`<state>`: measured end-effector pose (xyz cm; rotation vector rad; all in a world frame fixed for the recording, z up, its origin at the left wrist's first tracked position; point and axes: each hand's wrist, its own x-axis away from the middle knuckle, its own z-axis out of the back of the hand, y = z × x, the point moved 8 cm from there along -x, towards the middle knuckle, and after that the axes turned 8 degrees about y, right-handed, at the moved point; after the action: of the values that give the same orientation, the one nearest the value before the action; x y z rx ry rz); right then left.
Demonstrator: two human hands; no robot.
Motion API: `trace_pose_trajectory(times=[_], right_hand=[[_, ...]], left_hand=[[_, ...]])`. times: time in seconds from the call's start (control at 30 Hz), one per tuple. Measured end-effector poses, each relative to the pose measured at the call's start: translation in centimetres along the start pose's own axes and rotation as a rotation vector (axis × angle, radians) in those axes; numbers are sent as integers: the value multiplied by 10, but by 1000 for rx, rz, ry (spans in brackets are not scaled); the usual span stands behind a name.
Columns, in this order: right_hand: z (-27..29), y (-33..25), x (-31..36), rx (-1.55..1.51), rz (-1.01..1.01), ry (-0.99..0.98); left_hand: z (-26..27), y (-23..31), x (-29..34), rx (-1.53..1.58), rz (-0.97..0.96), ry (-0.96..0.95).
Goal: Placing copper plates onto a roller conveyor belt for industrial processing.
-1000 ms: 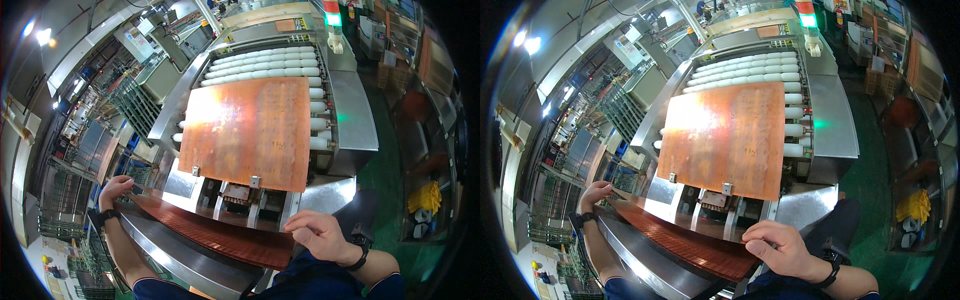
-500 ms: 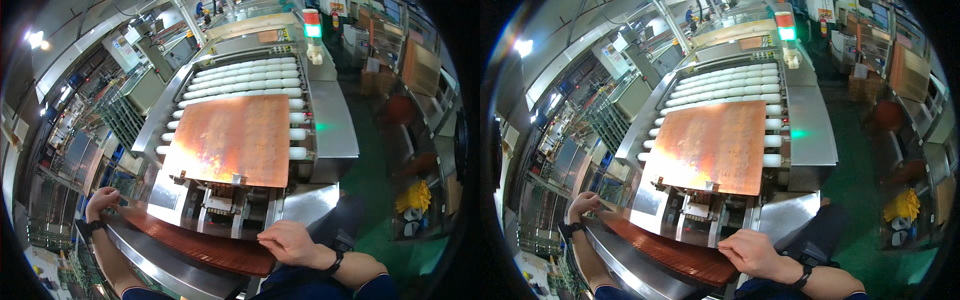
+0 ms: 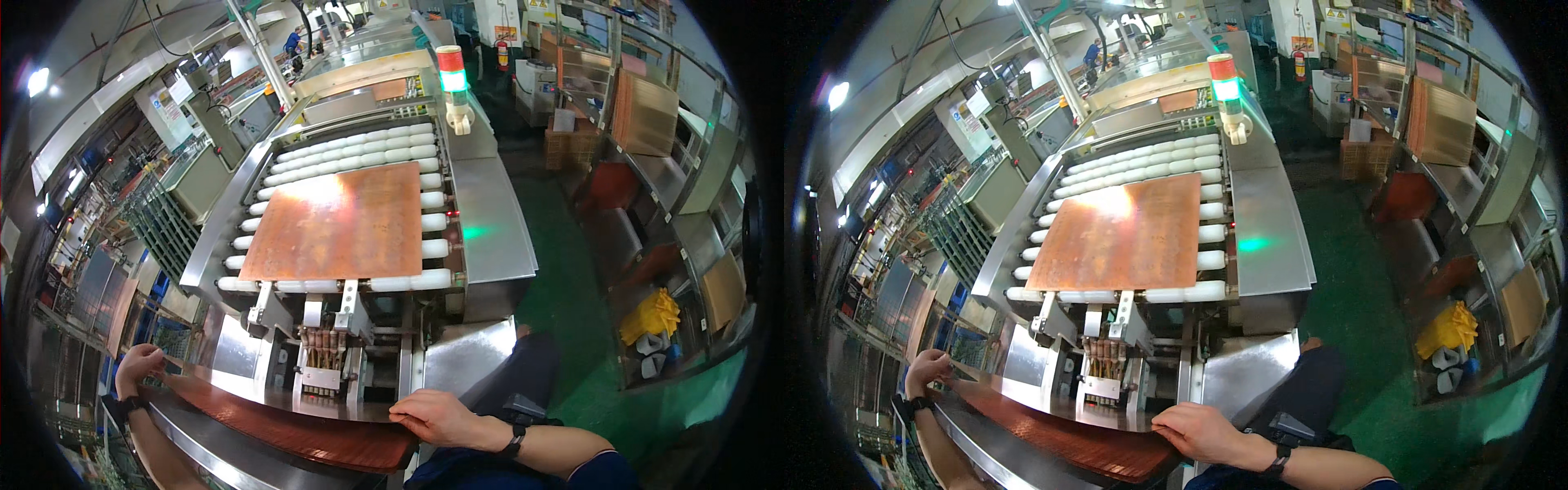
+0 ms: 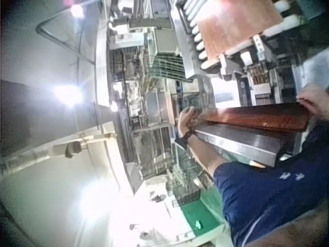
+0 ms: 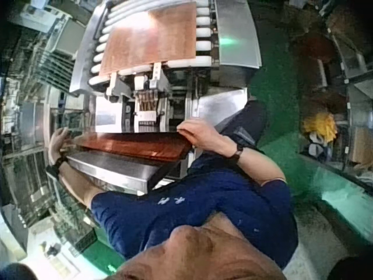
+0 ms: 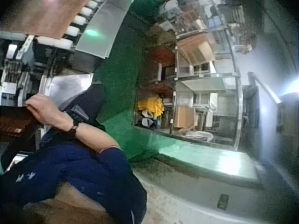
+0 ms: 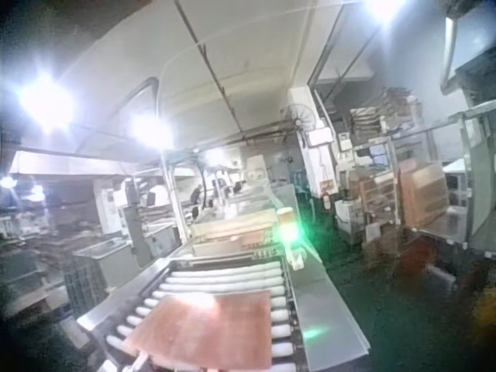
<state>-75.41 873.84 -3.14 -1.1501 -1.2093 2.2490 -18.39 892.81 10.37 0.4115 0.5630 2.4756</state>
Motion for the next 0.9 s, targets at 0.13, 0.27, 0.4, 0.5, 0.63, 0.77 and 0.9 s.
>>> trace_pose_trajectory(times=[0.13, 0.27, 0.4, 0.5, 0.63, 0.77, 0.9], right_hand=[[-4, 17, 6, 33, -51, -33], [-6, 28, 11, 31, -47, -8], [-6, 27, 10, 37, -56, -17], [-7, 27, 11, 45, -55, -20], [-4, 29, 12, 65, -50, 3], [-4, 28, 12, 91, -95, -46], [-7, 33, 14, 87, -83, -36]], left_hand=[[1, 7, 1, 25, -5, 5], [-1, 9, -1, 47, 7, 18], [2, 19, 10, -14, -20, 32], [8, -1, 8, 35, 44, 60], [-1, 6, -2, 75, 3, 4], [1, 12, 7, 45, -35, 19], [2, 8, 4, 68, -40, 19]])
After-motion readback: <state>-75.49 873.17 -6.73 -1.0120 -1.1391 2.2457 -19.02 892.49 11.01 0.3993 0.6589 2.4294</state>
